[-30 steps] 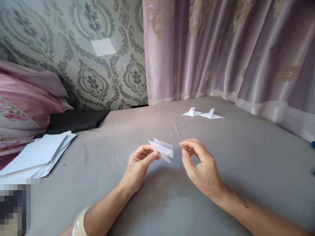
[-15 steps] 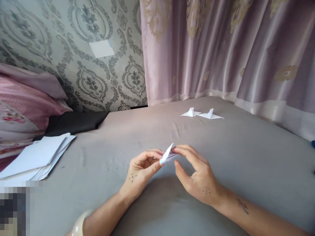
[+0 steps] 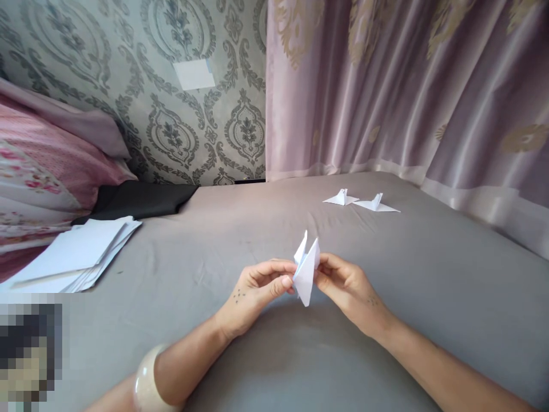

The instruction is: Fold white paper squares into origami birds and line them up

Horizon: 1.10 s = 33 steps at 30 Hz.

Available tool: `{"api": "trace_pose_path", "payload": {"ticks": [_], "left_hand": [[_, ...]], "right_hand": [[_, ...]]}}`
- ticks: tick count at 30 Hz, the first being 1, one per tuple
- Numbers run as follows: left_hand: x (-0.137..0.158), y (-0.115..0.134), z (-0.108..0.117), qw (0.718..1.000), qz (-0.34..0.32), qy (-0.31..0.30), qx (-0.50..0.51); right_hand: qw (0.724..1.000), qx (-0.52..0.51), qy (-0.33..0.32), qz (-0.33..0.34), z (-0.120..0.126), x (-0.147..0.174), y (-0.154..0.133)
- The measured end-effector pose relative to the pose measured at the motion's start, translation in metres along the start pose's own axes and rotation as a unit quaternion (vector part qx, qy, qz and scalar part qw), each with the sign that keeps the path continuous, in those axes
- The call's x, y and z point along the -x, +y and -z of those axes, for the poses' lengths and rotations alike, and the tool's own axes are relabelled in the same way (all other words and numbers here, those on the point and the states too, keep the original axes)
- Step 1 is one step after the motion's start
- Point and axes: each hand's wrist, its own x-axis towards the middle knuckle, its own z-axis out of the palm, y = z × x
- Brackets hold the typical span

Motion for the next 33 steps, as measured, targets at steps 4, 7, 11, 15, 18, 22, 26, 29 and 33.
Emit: {"api": "trace_pose_path", "payload": {"ticks": [4, 7, 11, 15, 18, 22, 26, 29, 33], "left_hand": [[-0.0012, 0.0021, -0.0027, 1.0, 0.018, 0.001, 0.018], [-0.0014, 0.0044, -0.0046, 0.999, 0.03, 0.0, 0.035], [-0.0015, 0.005, -0.0046, 0.998, 0.028, -0.012, 0.047], [-0.0015, 0.0036, -0.0039, 0.997, 0.03, -0.014, 0.063], [-0.0013, 0.0027, -0.0033, 0.997, 0.034, -0.021, 0.073], [-0.0013, 0.0016, -0.002, 0.996, 0.04, -0.029, 0.08], [-0.0018, 0.0013, -0.0019, 0.995, 0.045, -0.037, 0.078], [-0.0018, 0.0034, -0.0024, 0.998, 0.045, -0.015, 0.038], [-0.0011, 0.0071, -0.0043, 0.994, 0.007, 0.065, -0.091]], "right_hand": [[0.995, -0.088, -0.029, -0.021, 0.0009, -0.001, 0.0013], [0.991, -0.125, -0.046, -0.029, 0.0007, -0.0012, 0.0036], [0.988, -0.139, -0.051, -0.043, -0.0004, -0.0011, 0.0059], [0.986, -0.151, -0.055, -0.054, -0.0003, -0.0018, 0.0073], [0.981, -0.174, -0.062, -0.065, 0.0006, -0.0029, 0.0086], [0.973, -0.205, -0.072, -0.082, 0.0014, -0.0037, 0.0084], [0.964, -0.23, -0.089, -0.096, 0.0019, -0.0038, 0.0057], [0.963, -0.236, -0.091, -0.098, 0.0027, -0.0043, 0.0059], [0.973, -0.204, -0.057, -0.095, 0.0015, -0.0048, 0.0101]]}}
